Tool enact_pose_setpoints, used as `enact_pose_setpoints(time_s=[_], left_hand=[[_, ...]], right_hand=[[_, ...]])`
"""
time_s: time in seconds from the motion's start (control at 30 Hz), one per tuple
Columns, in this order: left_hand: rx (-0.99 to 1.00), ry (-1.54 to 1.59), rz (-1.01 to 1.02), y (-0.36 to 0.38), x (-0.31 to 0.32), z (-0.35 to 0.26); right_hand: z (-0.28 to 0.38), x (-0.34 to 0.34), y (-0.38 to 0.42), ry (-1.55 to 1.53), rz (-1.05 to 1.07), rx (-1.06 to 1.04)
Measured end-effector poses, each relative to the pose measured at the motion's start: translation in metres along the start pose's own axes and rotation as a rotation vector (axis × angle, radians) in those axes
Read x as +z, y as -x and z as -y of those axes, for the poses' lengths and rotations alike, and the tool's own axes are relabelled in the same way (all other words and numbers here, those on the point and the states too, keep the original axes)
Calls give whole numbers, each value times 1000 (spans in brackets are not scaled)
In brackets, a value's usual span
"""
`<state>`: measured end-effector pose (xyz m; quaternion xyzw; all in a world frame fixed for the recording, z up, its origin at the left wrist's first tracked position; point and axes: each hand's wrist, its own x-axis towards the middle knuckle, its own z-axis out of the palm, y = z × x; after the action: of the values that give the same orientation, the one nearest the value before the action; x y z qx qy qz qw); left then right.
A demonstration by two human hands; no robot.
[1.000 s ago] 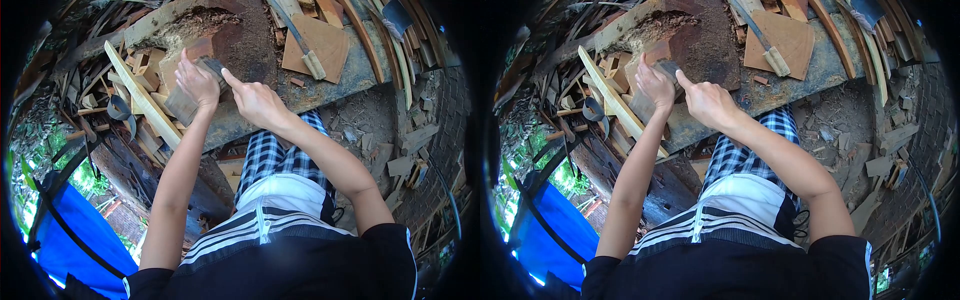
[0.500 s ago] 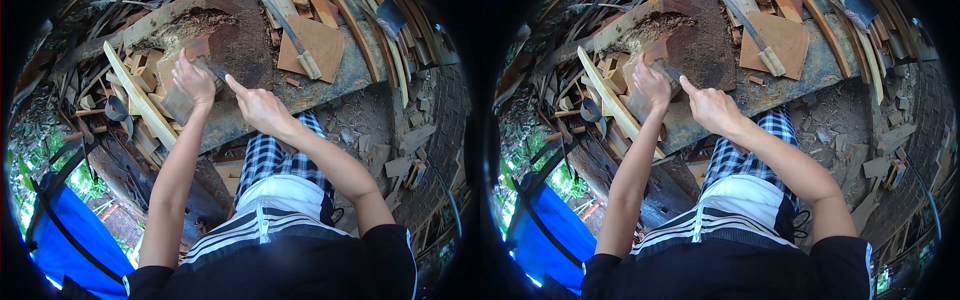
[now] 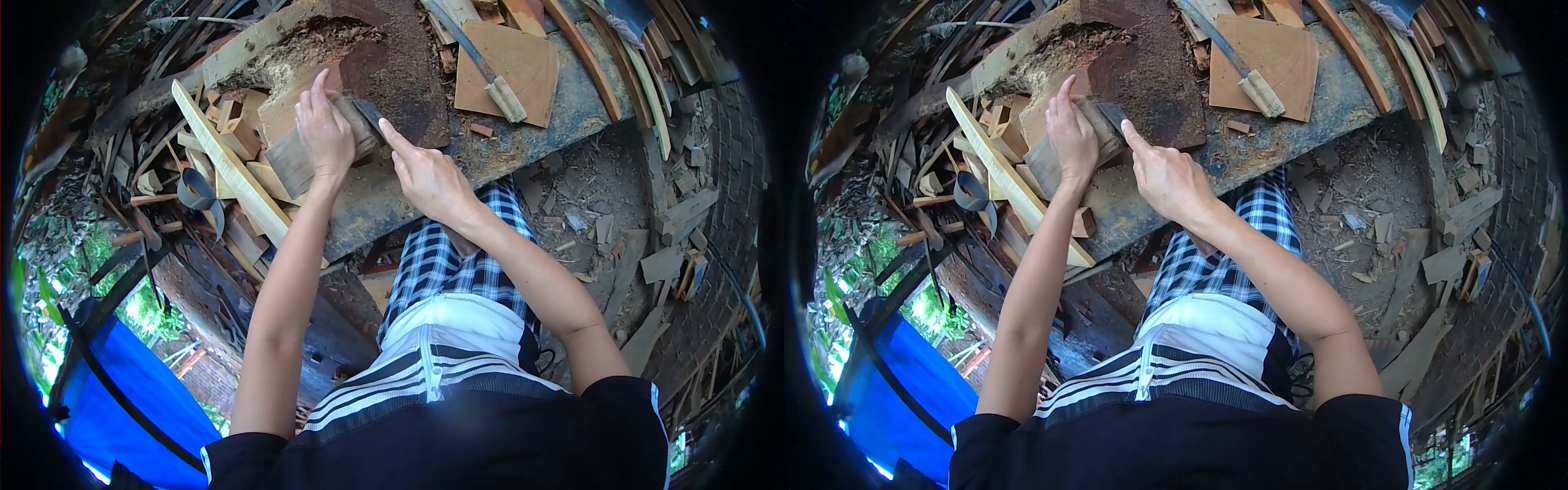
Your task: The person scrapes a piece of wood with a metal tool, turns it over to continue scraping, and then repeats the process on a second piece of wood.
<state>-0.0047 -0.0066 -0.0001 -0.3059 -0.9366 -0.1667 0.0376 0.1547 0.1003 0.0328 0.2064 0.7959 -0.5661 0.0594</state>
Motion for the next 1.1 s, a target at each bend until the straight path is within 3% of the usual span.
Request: enact_pose_setpoints(time_s=[0.1, 0.17, 0.83, 0.93, 1.1], left_hand=[[63, 41, -22, -3, -2, 6], [-148, -172, 34, -4, 3, 2], [-188, -188, 29, -8, 7, 9], [-194, -189, 36, -4, 5, 7], [-188, -175, 16, -7, 5, 7]], right_hand=[[3, -3, 18, -7, 38, 11], [5, -7, 21, -14, 33, 9], [-6, 2, 15, -104, -25, -52], [1, 4, -18, -102, 0, -1], [0, 7, 5, -79, -61, -73]])
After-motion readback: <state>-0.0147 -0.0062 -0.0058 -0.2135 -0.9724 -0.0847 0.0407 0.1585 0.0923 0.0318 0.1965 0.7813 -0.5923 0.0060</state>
